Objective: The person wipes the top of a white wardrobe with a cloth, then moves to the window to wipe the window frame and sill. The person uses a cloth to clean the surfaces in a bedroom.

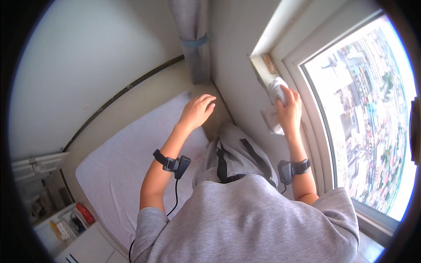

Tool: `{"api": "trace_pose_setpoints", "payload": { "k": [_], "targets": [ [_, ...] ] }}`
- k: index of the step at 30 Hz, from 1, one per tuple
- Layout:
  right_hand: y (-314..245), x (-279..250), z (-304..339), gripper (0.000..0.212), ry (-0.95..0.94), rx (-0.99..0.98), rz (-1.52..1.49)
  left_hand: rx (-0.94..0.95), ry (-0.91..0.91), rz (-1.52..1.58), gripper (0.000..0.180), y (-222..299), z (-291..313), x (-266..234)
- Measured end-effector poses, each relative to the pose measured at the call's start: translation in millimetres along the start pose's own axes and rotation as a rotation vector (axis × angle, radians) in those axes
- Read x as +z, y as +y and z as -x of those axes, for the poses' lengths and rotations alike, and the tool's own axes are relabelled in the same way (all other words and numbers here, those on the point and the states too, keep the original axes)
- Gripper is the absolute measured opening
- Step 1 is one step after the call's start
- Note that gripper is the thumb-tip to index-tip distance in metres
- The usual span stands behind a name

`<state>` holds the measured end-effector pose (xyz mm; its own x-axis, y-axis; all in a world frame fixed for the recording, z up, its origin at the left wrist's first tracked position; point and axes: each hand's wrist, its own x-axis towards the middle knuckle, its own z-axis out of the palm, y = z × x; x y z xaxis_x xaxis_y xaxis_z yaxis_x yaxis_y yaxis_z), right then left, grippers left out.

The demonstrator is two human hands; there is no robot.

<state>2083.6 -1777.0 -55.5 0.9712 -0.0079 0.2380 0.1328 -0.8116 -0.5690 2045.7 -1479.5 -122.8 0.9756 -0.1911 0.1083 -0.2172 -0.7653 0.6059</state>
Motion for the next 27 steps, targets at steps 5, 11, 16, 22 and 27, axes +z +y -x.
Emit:
{"api": "trace_pose_setpoints", "payload": {
  "k": [5, 11, 16, 22, 27],
  "targets": [
    [32.3, -27.2, 56.6, 0.050, -0.076, 0.207, 0.318, 0.219, 0.035, 0.092, 0.024, 28.8, -66.1, 17.5],
    [48.5, -43.9, 73.9, 0.059, -0.160, 0.171, 0.244, 0.380, 0.001, 0.121, 0.025, 70.5, -132.7, 58.3],
    [45.2, -41.0, 64.6, 0.053, -0.215, 0.147, 0.254, 0.462, 0.010, 0.030, 0.030, 83.2, -133.7, 81.5],
    [38.6, -4.1, 13.7, 0.050, -0.179, 0.041, 0.268, 0.472, -0.044, -0.018, 0.039, 79.1, -126.3, 84.6],
    [35.0, 7.3, -4.3, 0.047, -0.160, -0.012, 0.288, 0.454, -0.043, -0.054, 0.043, 80.3, -121.5, 86.7]
  ]
}}
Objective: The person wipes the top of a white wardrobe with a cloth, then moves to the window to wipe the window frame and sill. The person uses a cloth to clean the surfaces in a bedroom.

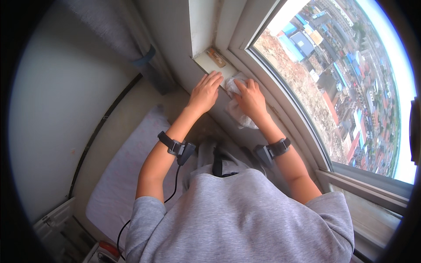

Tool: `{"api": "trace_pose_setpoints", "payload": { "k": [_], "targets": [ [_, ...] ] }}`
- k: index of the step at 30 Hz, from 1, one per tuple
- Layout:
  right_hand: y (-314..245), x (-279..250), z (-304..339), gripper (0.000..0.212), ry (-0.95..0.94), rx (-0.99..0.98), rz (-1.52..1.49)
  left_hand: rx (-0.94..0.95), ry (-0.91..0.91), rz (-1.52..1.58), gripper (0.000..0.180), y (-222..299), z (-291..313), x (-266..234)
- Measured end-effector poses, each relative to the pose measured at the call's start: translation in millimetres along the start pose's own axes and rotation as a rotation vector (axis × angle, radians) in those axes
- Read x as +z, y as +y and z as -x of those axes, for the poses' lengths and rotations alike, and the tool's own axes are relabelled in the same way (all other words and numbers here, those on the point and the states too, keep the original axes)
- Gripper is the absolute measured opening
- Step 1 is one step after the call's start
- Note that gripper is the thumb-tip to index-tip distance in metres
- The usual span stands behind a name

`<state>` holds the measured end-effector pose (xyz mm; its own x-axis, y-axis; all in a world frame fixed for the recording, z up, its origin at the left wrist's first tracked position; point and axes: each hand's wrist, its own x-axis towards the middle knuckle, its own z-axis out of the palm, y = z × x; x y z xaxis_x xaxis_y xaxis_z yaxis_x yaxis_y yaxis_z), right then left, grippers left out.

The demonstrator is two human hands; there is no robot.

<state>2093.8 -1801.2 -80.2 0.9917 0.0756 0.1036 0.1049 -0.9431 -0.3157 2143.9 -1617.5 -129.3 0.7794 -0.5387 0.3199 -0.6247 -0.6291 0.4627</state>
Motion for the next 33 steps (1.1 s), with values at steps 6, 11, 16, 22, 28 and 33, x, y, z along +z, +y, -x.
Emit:
{"api": "trace_pose_setpoints", "payload": {
  "k": [6, 11, 16, 22, 28, 33],
  "targets": [
    [7.3, -9.9, 11.7, 0.048, -0.097, -0.044, 0.035, -0.001, 0.047, 0.021, 0.045, 2.6, 5.4, 5.3],
    [-5.0, -17.1, 9.0, 0.048, -0.124, -0.055, 0.001, 0.018, 0.069, -0.049, 0.039, -2.4, 0.8, -0.5],
    [-44.8, -19.5, 5.5, 0.050, -0.106, -0.123, -0.177, -0.088, 0.275, -0.094, 0.032, -20.2, 4.9, -19.6],
    [-74.8, 21.8, -63.4, 0.052, 0.038, -0.093, -0.205, -0.217, 0.264, -0.165, 0.024, -40.7, 36.0, -33.4],
    [-80.6, 59.8, -100.1, 0.060, -0.031, -0.044, -0.046, -0.312, 0.265, -0.129, 0.019, -44.1, 73.0, -37.0],
    [-64.8, 46.8, -108.8, 0.054, -0.182, -0.159, -0.078, -0.339, 0.252, -0.099, 0.017, -35.2, 65.5, -41.5]
  ]
}}
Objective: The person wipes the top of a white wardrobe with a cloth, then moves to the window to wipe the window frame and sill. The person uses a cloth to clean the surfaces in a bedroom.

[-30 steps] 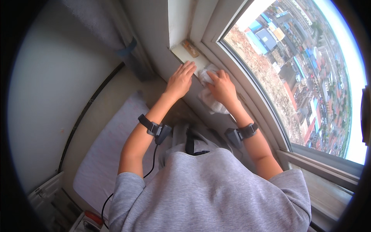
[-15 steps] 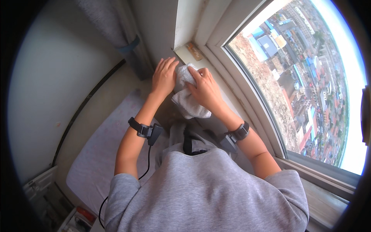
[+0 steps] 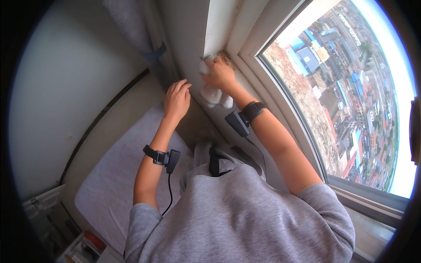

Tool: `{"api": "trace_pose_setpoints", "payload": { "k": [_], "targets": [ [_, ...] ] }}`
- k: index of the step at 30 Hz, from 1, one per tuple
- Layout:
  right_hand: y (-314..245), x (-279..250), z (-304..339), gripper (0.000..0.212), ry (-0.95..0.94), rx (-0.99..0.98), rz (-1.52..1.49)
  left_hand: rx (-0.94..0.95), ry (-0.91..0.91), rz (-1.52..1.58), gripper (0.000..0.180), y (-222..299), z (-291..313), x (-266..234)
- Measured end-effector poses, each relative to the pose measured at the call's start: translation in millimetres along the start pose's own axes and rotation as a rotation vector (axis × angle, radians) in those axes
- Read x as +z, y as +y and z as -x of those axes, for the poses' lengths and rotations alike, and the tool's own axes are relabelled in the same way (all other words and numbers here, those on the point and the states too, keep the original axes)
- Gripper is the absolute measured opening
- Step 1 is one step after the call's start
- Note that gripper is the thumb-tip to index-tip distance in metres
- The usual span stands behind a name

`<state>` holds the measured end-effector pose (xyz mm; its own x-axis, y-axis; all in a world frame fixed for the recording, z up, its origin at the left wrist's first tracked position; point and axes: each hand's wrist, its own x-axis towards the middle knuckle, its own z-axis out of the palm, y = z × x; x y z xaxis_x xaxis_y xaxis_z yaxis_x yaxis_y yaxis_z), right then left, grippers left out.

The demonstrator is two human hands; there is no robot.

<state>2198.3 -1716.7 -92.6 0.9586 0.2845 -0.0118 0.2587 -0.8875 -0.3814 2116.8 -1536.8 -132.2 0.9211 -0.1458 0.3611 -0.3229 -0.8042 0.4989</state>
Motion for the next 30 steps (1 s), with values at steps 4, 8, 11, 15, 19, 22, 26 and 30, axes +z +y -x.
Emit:
{"api": "trace_pose_setpoints", "payload": {
  "k": [4, 8, 11, 15, 19, 22, 26, 30],
  "targets": [
    [12.3, -22.5, 31.6, 0.063, -0.222, -0.215, -0.200, 0.170, 0.101, -0.062, 0.014, 16.2, -13.9, -1.6],
    [14.4, -44.2, 92.0, 0.060, 0.082, -0.072, -0.279, 0.182, 0.084, 0.008, 0.019, 25.7, -17.8, 0.2],
    [19.3, -53.4, 121.5, 0.057, 0.189, 0.066, -0.216, 0.183, 0.004, 0.052, 0.028, 32.3, -21.9, 10.5],
    [31.9, -46.2, 135.3, 0.055, 0.104, 0.236, -0.046, 0.252, -0.092, 0.084, 0.036, 43.9, -26.2, 28.7],
    [40.2, -27.5, 132.7, 0.054, 0.146, 0.166, -0.091, 0.270, -0.178, 0.043, 0.040, 49.2, -26.8, 40.7],
    [42.5, -19.8, 118.1, 0.052, 0.193, 0.110, -0.122, 0.291, -0.162, 0.036, 0.043, 47.4, -26.9, 46.0],
    [39.0, -19.1, 106.5, 0.051, 0.188, 0.095, -0.131, 0.290, -0.173, 0.011, 0.048, 42.9, -24.7, 49.5],
    [42.9, -33.2, 125.8, 0.052, 0.078, 0.088, -0.104, 0.266, -0.184, -0.009, 0.052, 41.8, -21.4, 50.9]
  ]
}}
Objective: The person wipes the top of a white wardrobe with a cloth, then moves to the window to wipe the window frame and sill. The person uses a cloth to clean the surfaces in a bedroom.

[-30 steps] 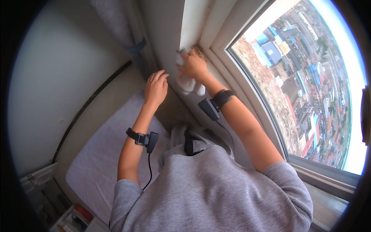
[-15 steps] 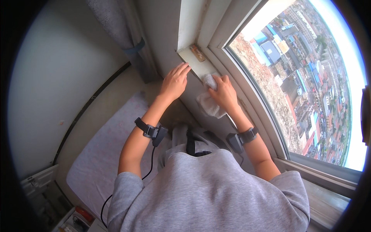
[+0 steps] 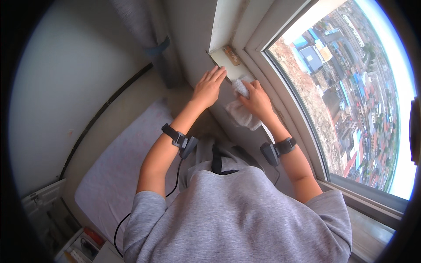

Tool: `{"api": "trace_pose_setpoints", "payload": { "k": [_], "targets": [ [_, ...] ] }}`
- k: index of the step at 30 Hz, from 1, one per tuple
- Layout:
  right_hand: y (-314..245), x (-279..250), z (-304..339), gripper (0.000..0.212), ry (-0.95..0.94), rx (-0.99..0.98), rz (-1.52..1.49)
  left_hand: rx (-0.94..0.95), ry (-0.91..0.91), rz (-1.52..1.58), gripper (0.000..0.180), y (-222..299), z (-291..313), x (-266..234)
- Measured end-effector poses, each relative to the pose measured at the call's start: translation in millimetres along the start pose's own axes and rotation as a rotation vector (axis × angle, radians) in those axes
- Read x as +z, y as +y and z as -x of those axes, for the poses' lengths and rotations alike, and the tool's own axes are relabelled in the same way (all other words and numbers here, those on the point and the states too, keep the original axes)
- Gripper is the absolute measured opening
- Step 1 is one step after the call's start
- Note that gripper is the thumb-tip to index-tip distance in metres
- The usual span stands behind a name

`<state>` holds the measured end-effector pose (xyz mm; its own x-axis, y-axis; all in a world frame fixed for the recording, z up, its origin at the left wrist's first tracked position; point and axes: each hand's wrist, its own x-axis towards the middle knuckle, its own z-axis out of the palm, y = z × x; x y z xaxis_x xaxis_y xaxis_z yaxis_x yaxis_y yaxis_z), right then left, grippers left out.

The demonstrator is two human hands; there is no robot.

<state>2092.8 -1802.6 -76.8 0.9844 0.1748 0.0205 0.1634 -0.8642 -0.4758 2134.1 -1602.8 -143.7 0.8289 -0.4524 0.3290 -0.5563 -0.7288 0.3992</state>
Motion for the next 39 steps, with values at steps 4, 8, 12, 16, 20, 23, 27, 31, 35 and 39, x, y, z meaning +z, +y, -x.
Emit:
{"api": "trace_pose_setpoints", "payload": {
  "k": [4, 8, 12, 16, 20, 23, 27, 31, 35, 39],
  "targets": [
    [11.6, -22.9, 37.5, 0.052, -0.102, 0.075, 0.039, -0.024, -0.003, 0.035, 0.054, -0.3, 0.8, 0.2],
    [15.0, -28.2, 45.3, 0.051, -0.118, 0.034, 0.071, -0.004, 0.024, 0.016, 0.051, 0.7, -2.3, 1.1],
    [11.5, -17.1, 15.7, 0.050, -0.120, 0.011, 0.077, 0.000, 0.033, 0.027, 0.047, 2.7, -4.3, 2.5],
    [3.6, 0.3, -26.1, 0.050, -0.049, -0.021, 0.060, -0.004, 0.061, 0.012, 0.044, 4.9, -5.6, 4.1],
    [-4.4, 2.9, -20.9, 0.052, -0.068, -0.009, 0.044, 0.000, 0.102, 0.018, 0.041, 6.2, -7.1, 5.4],
    [0.7, -13.0, 11.7, 0.052, -0.157, 0.007, -0.019, 0.016, 0.114, 0.029, 0.039, 5.3, -8.8, 6.4],
    [13.8, -23.2, 33.6, 0.050, -0.116, 0.255, -0.061, 0.035, 0.128, 0.037, 0.038, 2.8, -9.6, 7.7],
    [15.9, -11.8, 5.1, 0.051, -0.094, 0.216, -0.020, 0.035, 0.129, 0.045, 0.040, 1.7, -9.9, 7.1],
    [-1.7, 5.6, -32.1, 0.052, -0.068, 0.069, -0.024, 0.043, 0.106, 0.022, 0.041, 0.2, -11.0, 3.7],
    [-11.0, 4.7, -32.7, 0.051, -0.122, -0.002, -0.101, 0.044, 0.083, 0.048, 0.041, -4.3, -12.2, 1.3]
  ]
}}
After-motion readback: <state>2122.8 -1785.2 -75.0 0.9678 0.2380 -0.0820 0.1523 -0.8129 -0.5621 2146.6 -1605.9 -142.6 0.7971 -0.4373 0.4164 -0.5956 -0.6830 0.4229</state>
